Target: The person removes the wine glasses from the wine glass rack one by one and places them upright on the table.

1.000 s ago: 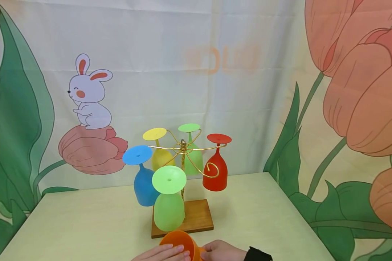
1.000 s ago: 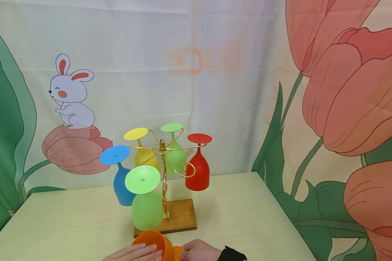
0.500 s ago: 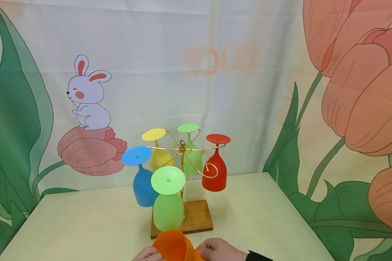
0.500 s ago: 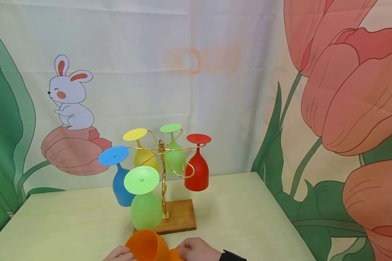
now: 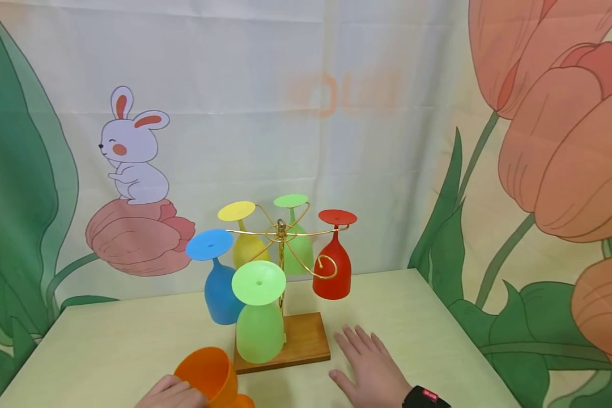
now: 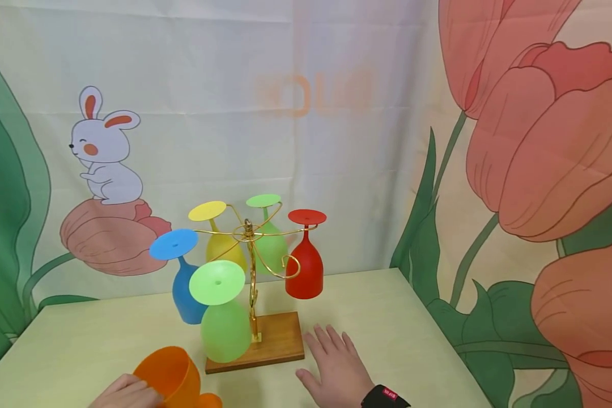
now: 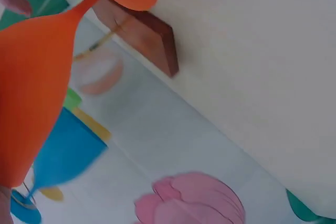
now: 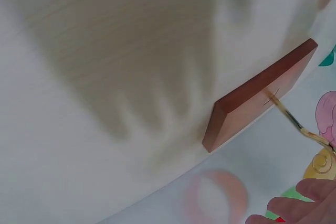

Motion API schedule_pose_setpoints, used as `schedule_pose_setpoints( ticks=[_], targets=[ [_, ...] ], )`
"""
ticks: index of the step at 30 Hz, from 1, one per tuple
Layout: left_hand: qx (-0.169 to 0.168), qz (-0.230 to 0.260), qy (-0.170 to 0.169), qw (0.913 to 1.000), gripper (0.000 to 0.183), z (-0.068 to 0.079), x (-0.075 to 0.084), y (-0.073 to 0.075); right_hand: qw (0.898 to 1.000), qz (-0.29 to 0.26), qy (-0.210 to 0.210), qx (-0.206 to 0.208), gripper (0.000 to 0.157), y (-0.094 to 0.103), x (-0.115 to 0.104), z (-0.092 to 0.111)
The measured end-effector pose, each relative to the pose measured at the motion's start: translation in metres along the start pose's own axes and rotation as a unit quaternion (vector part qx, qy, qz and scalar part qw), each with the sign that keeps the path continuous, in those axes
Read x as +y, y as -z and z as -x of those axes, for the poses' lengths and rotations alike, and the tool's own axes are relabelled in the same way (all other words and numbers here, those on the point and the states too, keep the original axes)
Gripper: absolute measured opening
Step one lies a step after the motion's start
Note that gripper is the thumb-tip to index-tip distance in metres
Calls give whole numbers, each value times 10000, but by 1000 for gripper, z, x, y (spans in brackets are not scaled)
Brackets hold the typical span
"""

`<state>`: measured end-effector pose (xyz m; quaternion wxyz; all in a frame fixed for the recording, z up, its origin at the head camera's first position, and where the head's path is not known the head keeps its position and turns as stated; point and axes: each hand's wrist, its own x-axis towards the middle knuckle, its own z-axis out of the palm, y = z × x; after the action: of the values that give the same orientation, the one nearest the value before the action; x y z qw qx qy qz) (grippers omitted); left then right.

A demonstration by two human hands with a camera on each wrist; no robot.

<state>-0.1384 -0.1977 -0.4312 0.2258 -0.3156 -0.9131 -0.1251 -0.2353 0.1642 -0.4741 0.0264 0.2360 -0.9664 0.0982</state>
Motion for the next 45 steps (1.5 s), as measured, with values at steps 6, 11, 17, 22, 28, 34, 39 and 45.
schedule_pose_setpoints(
  ticks=[6,11,17,22,28,34,39,45],
  targets=[
    [-1005,-608,1354,9838,20,0,-39,27,9999,-32,-131,-74,85,-5,10,3],
    [-740,-954,1509,9811,24,5,-74,41,9997,-3,-200,-139,86,-3,13,5],
    [-901,-1049,1927,9715,25,16,-111,47,9995,15,-303,-108,87,-6,20,6],
    [-1486,-952,2594,9495,20,22,-135,51,9995,33,-315,-15,87,-11,27,8],
    [-1719,-974,2911,9361,19,29,-154,51,9993,-29,-359,-33,86,-12,29,11],
    [-1907,-759,3164,9262,20,41,-166,39,9988,-104,-416,-249,81,-14,27,11],
    [-2032,-905,3226,9200,21,43,-173,33,9978,-63,-548,-380,79,-16,27,10],
    [-1986,-987,3146,9229,21,42,-171,34,9976,-94,-567,-395,78,-17,27,8]
  ],
)
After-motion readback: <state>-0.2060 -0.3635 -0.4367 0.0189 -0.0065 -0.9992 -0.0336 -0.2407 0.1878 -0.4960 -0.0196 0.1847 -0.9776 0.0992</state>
